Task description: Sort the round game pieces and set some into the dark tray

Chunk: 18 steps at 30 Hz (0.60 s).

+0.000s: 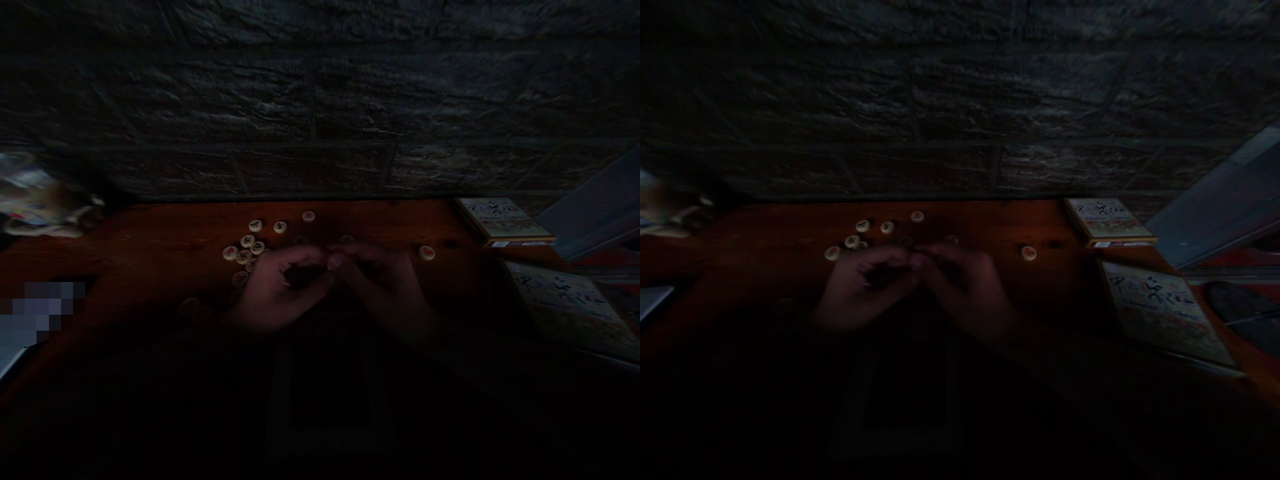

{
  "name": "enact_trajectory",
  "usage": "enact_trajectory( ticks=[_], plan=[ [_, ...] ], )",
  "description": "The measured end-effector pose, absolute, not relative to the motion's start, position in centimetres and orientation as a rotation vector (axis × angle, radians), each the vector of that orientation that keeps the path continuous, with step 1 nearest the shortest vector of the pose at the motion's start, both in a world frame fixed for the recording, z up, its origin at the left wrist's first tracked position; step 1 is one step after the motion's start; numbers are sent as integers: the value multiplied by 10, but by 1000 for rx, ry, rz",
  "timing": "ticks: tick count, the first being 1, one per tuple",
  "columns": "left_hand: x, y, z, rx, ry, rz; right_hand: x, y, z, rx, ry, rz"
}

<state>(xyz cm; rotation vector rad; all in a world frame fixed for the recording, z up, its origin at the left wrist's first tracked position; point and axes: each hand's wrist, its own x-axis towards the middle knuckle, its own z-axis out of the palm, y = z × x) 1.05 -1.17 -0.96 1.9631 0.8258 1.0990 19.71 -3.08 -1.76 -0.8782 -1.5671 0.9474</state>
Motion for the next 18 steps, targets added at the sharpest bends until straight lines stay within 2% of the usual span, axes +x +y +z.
enact_trajectory(
  ticks=[18],
  plan=[
    [13, -11, -7, 1868, 832, 1109, 198, -32, -15, -904, -1584, 950]
  ],
)
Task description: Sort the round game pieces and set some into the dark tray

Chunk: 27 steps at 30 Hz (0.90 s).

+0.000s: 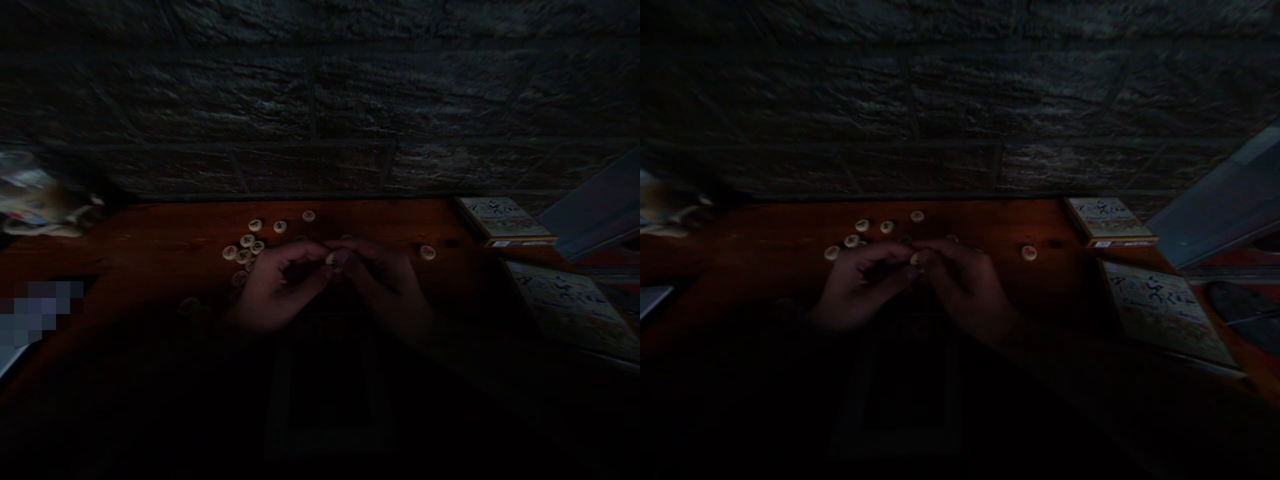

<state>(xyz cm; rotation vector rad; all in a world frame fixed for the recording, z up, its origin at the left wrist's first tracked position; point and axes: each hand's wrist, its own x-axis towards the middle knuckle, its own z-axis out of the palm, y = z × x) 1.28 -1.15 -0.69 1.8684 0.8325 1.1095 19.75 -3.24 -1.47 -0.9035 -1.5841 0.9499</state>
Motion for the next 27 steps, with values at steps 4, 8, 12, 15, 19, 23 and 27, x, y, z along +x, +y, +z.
enact_trajectory(
  ticks=[4, 8, 12, 15, 19, 23, 27],
  plan=[
    [13, -12, -7, 1893, 804, 1108, 197, -32, -16, -886, -1561, 992],
    [12, -12, -8, 1927, 811, 1100, 197, -32, -16, -906, -1566, 989],
    [10, -12, -10, 1938, 813, 1099, 197, -31, -16, -917, -1566, 972],
    [10, -11, -12, 1947, 806, 1099, 197, -31, -17, -912, -1575, 961],
    [10, -11, -12, 1952, 804, 1100, 197, -31, -17, -927, -1568, 977],
    [11, -12, -11, 1939, 813, 1089, 196, -31, -17, -901, -1580, 964],
    [12, -12, -11, 1912, 814, 1070, 197, -31, -17, -895, -1583, 973]
  ],
)
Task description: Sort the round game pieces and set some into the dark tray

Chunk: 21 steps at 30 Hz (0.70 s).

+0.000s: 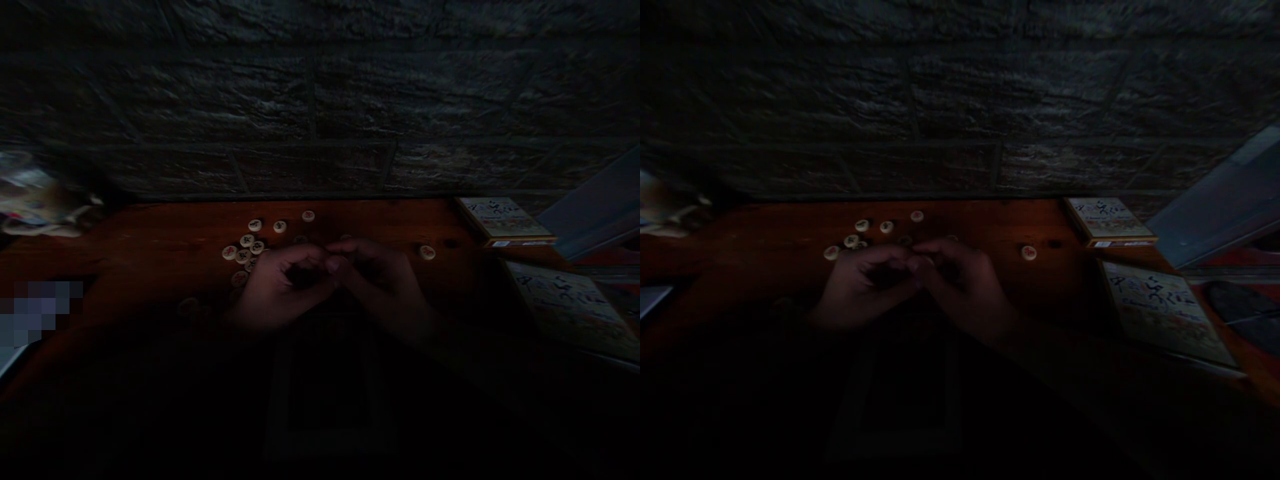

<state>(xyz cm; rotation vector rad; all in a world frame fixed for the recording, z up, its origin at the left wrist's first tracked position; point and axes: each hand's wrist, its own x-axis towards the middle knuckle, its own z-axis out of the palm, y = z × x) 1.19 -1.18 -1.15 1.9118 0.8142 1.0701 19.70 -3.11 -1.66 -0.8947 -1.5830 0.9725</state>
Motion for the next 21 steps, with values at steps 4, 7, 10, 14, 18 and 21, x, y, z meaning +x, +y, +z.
enact_trajectory(
  ticks=[4, 7, 10, 14, 18, 21],
  plan=[
    [12, -12, -12, 1919, 808, 1084, 197, -32, -15, -905, -1585, 972],
    [11, -12, -11, 1935, 799, 1092, 197, -32, -15, -893, -1583, 965],
    [12, -12, -10, 1924, 783, 1099, 197, -33, -16, -872, -1594, 963],
    [12, -11, -8, 1858, 806, 1086, 197, -33, -16, -866, -1597, 919],
    [13, -11, -6, 1741, 843, 1089, 198, -34, -15, -874, -1609, 914],
    [14, -11, -5, 1676, 838, 1076, 199, -35, -13, -857, -1608, 932]
  ],
)
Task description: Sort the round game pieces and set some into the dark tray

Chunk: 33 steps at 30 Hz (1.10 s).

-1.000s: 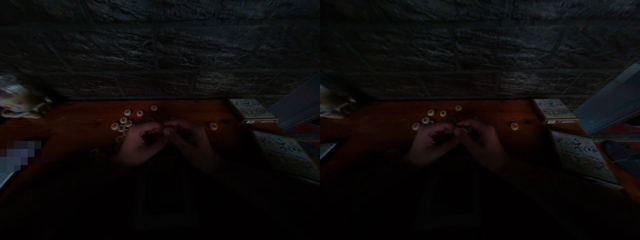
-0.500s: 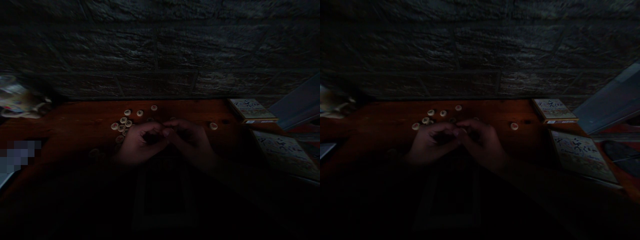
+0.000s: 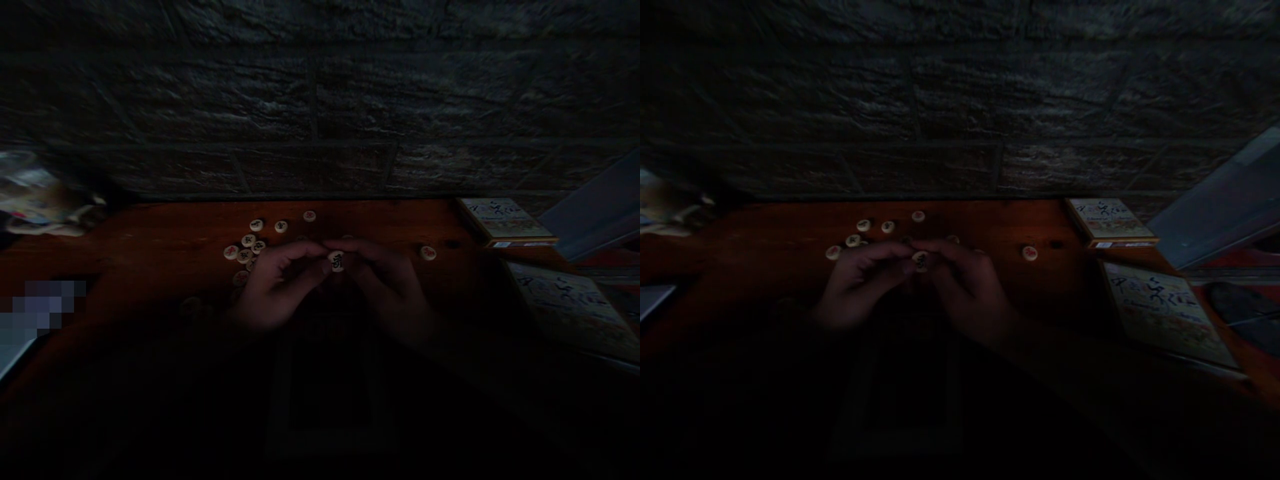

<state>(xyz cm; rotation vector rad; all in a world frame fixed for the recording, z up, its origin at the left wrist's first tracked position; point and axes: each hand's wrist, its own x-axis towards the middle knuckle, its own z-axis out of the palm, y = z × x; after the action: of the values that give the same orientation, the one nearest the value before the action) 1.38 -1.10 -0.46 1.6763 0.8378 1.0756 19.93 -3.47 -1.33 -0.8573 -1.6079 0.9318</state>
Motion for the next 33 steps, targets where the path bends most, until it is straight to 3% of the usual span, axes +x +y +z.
enact_trajectory(
  ticks=[33],
  plan=[
    [11, -12, -6, 1780, 811, 1046, 197, -33, -14, -871, -1527, 1031]
  ],
)
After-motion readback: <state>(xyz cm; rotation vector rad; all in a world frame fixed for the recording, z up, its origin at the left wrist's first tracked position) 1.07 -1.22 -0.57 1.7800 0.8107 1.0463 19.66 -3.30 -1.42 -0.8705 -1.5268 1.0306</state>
